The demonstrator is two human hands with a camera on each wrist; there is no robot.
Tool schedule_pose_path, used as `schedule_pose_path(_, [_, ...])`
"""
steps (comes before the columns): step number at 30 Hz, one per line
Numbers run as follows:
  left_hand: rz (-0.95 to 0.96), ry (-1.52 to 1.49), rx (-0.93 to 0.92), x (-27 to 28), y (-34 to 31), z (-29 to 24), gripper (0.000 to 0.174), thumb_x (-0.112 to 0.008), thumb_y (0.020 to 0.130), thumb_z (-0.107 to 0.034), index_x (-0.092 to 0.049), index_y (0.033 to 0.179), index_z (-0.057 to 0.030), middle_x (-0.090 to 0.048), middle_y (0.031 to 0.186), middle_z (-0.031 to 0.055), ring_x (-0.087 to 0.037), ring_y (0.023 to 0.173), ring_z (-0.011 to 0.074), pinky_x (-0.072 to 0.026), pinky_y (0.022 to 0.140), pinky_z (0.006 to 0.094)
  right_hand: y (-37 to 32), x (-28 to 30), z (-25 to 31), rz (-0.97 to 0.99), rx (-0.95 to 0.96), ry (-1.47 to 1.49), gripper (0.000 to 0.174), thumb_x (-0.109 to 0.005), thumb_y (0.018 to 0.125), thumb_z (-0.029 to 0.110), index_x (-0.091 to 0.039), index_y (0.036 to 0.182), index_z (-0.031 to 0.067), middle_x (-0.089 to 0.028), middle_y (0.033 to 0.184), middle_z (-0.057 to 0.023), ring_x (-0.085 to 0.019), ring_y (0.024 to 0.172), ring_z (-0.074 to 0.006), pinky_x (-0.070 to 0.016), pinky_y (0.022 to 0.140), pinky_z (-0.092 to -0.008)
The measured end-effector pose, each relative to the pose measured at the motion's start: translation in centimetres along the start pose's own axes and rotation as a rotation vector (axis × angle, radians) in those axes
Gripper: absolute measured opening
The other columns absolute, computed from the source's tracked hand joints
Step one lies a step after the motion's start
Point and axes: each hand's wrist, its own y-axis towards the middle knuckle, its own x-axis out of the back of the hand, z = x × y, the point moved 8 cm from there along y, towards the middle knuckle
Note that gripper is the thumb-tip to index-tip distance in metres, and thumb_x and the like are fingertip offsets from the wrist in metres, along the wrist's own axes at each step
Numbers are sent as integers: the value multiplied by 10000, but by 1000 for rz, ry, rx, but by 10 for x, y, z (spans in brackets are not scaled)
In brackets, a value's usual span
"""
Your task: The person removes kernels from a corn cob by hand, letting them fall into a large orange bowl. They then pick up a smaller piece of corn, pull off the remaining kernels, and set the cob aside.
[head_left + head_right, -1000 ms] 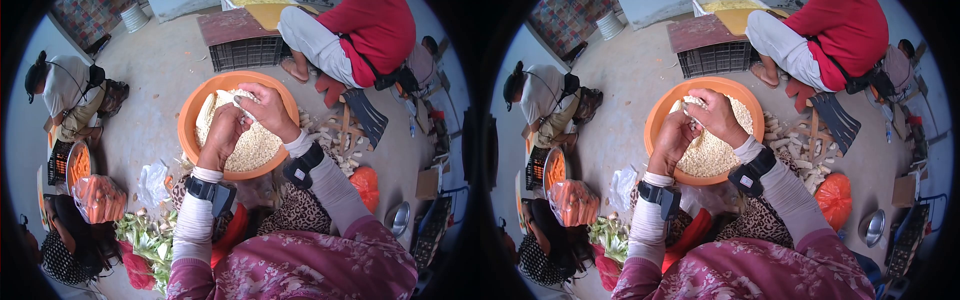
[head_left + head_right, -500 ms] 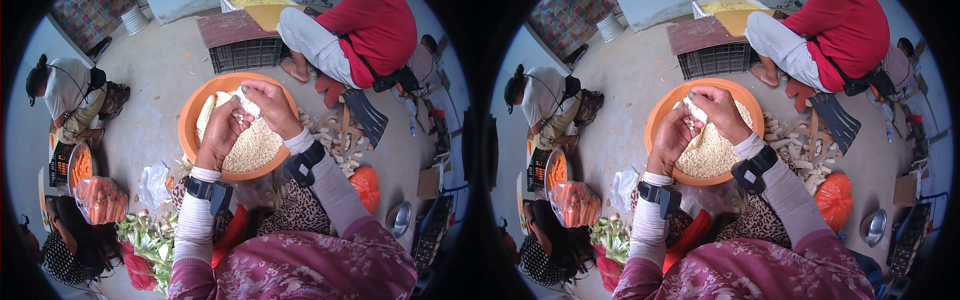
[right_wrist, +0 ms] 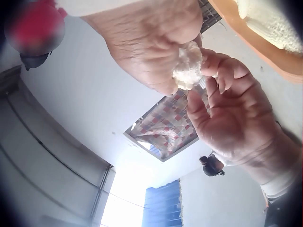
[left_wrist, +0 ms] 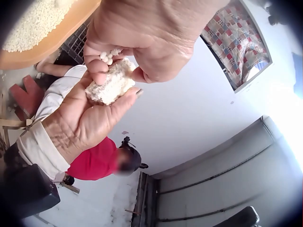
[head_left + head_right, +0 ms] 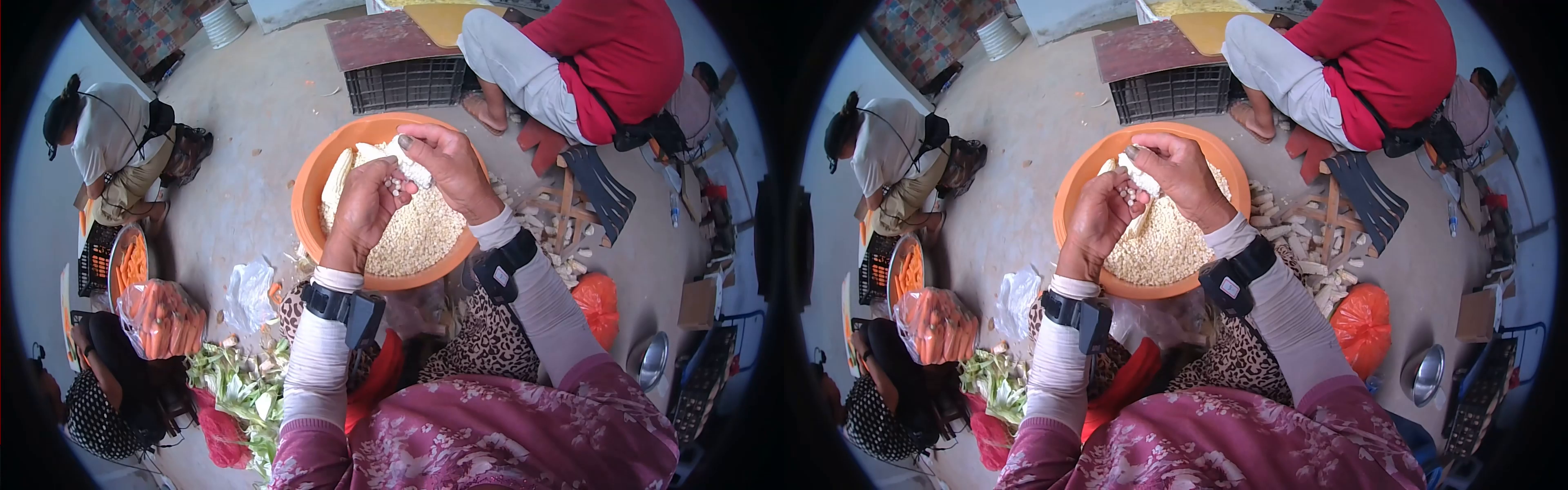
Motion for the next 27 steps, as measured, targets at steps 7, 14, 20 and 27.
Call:
schedule_pose_path(7, [-14, -27, 79, 1, 0, 4, 162, -405, 860, -54, -540, 882, 32, -556, 861, 90, -586, 693, 176, -516, 619, 258, -7, -7, 1, 63, 27, -181, 391, -636, 843, 129, -517, 1140, -96, -614, 964, -118, -588, 811, -114, -497, 655, -230])
schedule_pose_path(14, [3, 30, 56, 6, 4, 5, 205, -381, 851, -36, -515, 984, 47, -578, 914, 103, -597, 722, 191, -529, 666, 290, -7, -9, 5, 66, 120, -408, 402, -638, 830, 118, -519, 1151, -93, -616, 994, -131, -598, 849, -128, -501, 689, -232])
schedule_pose_path(20, [-77, 129, 40, 13, 6, 12, 213, -412, 833, -7, -528, 994, 71, -587, 930, 109, -596, 723, 187, -527, 656, 279, -1, -2, -7, 37, -8, -43, 389, -641, 835, 113, -528, 1131, -113, -618, 982, -131, -596, 851, -125, -498, 697, -234])
schedule_pose_path(27, [56, -145, 29, -10, 1, 0, 162, -457, 898, -57, -540, 1003, 33, -591, 905, 80, -591, 719, 147, -521, 635, 231, 1, 8, -8, 14, -50, 97, 376, -643, 845, 106, -531, 1134, -107, -615, 975, -116, -587, 850, -123, -489, 718, -240])
